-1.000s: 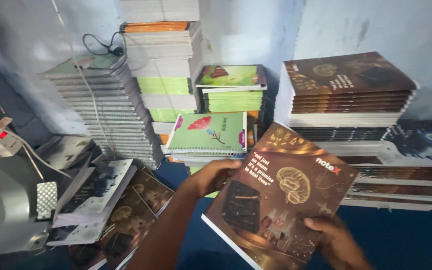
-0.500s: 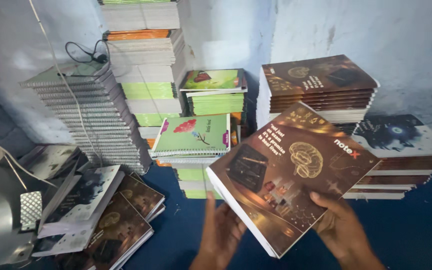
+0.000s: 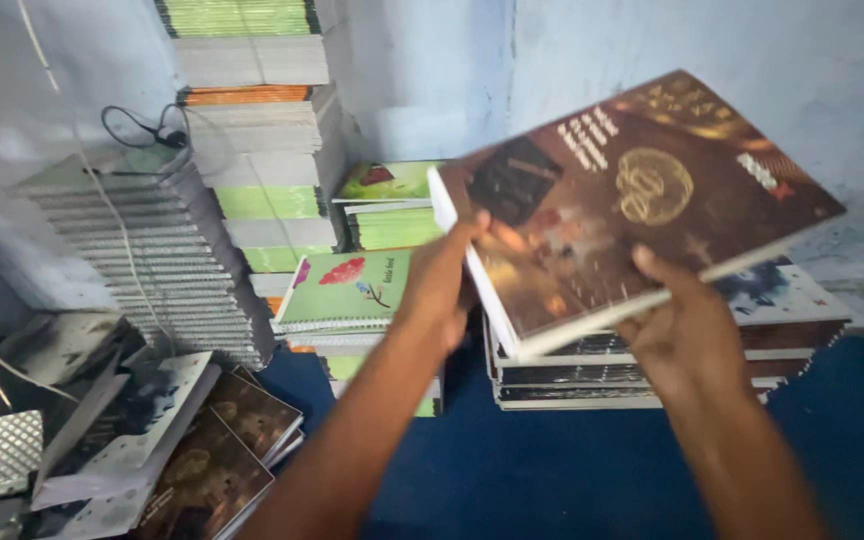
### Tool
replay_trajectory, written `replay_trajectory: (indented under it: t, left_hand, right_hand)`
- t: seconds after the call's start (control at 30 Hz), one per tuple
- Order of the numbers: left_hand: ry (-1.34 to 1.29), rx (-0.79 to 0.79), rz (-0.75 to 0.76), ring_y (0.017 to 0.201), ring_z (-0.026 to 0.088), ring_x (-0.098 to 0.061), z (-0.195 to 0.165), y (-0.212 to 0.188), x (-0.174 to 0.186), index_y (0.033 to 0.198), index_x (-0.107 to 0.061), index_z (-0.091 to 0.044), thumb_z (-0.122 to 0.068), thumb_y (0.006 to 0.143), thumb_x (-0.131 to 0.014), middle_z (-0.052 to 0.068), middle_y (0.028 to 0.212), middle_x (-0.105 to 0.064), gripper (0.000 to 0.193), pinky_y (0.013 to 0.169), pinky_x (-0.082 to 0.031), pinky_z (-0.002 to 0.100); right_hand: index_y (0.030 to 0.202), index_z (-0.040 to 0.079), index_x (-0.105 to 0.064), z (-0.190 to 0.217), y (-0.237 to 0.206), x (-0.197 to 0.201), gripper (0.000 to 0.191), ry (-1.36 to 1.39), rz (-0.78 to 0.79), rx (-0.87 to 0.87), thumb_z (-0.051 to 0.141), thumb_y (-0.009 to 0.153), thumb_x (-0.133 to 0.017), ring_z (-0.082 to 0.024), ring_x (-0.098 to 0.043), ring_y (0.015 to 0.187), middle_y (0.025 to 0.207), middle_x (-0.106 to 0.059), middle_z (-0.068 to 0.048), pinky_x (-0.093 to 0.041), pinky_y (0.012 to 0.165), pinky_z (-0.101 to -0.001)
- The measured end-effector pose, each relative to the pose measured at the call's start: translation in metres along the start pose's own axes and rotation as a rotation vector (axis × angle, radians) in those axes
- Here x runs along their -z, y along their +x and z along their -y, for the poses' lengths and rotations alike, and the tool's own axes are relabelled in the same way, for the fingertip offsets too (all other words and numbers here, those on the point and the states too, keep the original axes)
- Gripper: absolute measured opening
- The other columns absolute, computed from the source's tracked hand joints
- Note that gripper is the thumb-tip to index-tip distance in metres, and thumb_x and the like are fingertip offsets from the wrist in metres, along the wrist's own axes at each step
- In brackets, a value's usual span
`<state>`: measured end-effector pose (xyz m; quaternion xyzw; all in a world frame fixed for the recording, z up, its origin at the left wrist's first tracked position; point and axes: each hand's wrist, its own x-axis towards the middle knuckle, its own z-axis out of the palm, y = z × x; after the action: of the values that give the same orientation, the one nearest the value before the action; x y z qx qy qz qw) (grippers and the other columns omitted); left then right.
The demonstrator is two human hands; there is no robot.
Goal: The person picks up notebooks from a pile on the floor, aligns them, and places them onto a growing stack. The person repeats this process, handling the notebooks by hand and organizing them into neat piles.
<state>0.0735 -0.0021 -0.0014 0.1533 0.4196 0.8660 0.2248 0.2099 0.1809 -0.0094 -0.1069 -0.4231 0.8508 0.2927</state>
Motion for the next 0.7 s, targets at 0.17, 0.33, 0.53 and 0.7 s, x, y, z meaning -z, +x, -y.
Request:
replay_trajectory:
  t: [0.17, 0.33, 0.53, 0.7]
  left_hand:
    - [0.091, 0.001, 0.116, 0.081, 0.029, -0.074, -0.015, 0.08, -0.005, 0.104, -0.069, 0.001, -0.03, 0.091, -0.07, 0.015, 0.094, -0.073, 0.034, 0.079, -0.063, 0.044]
    - [0.004, 0.05, 0.064, 0.087, 0.031, -0.076, -0.015, 0.157, -0.013, 0.115, -0.065, -0.003, -0.032, 0.088, -0.073, 0.016, 0.101, -0.073, 0.041, 0.086, -0.064, 0.047]
    - [0.093, 0.082, 0.012, 0.105, 0.031, -0.068, -0.019, 0.201, -0.011, 0.127, -0.058, -0.005, -0.044, 0.081, -0.075, 0.018, 0.123, -0.061, 0.063, 0.089, -0.061, 0.051]
    - [0.393, 0.197, -0.066, 0.108, 0.036, -0.06, -0.015, 0.213, 0.003, 0.129, -0.057, -0.016, -0.04, 0.076, -0.074, 0.009, 0.125, -0.057, 0.061, 0.078, -0.059, 0.053]
  right_hand:
    - [0.128, -0.002, -0.053, 0.01, 0.057, -0.018, 0.047, 0.023, -0.073, -0.018, 0.013, 0.09, -0.074, -0.028, -0.069, 0.107, 0.117, -0.065, -0.015, -0.054, 0.103, -0.0468]
    - [0.127, 0.002, -0.057, 0.007, 0.126, -0.023, 0.046, 0.097, -0.005, 0.0, 0.013, 0.086, -0.075, -0.029, -0.07, 0.112, 0.12, -0.067, -0.013, -0.057, 0.101, -0.0478]
    - [0.128, 0.001, -0.057, -0.006, 0.203, -0.037, 0.05, 0.094, -0.031, 0.037, 0.009, 0.083, -0.076, -0.032, -0.072, 0.11, 0.121, -0.068, -0.015, -0.059, 0.1, -0.0532]
    - [0.129, 0.0, -0.055, -0.033, 0.244, -0.041, 0.052, 0.064, -0.184, 0.028, 0.008, 0.083, -0.077, -0.034, -0.072, 0.107, 0.122, -0.068, -0.015, -0.057, 0.097, -0.0562]
